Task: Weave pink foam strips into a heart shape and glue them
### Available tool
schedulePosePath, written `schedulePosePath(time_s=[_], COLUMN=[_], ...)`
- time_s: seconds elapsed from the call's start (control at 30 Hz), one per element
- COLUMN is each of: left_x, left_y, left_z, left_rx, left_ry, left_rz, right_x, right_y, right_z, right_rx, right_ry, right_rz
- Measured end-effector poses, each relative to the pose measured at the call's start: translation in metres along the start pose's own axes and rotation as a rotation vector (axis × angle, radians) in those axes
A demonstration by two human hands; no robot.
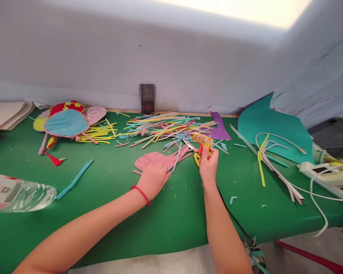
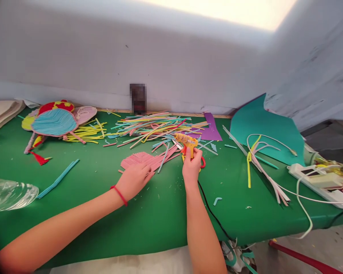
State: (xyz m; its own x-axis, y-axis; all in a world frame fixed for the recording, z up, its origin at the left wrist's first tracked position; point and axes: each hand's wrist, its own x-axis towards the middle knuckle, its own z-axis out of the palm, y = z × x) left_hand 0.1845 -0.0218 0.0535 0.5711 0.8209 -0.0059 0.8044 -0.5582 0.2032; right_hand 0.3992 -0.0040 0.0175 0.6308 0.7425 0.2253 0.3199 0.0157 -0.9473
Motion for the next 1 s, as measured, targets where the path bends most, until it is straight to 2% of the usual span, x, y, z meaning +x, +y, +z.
schedulePosePath(time_s=[0.1, 0.2, 0.47, 0.6, 0.73, 0.87, 1.0], left_x=[0.037, 0.059, 0.065, 0.066, 0.068, 0.085, 0.113], left_y=[0.022, 0.031, 0.029, 0.034, 0.036, 0.047, 0.069], left_z=[0.000, 0.004, 0.002, -0.004, -0.014, -0.020, -0.014], left_rx=[-0.002, 0.010, 0.018, 0.004, -0.049, -0.123, -0.196], left_ry=[-0.037, -0.077, -0.132, -0.135, -0.090, -0.021, 0.000], left_rz=[-0.036, -0.116, -0.232, -0.243, -0.216, -0.153, -0.074], right_x=[0.001, 0.006, 0.009, 0.009, 0.013, 0.018, 0.019], right_y=[-0.005, -0.006, -0.005, -0.006, -0.001, 0.004, 0.004], right_z=[-0.002, -0.006, -0.007, -0.007, -0.008, -0.010, -0.011], right_rx=[0.048, 0.088, 0.192, 0.196, 0.222, 0.269, 0.287], right_ry=[0.047, 0.085, 0.044, 0.050, 0.067, 0.069, 0.106], right_rz=[0.008, 0.023, 0.103, 0.107, 0.120, 0.126, 0.083])
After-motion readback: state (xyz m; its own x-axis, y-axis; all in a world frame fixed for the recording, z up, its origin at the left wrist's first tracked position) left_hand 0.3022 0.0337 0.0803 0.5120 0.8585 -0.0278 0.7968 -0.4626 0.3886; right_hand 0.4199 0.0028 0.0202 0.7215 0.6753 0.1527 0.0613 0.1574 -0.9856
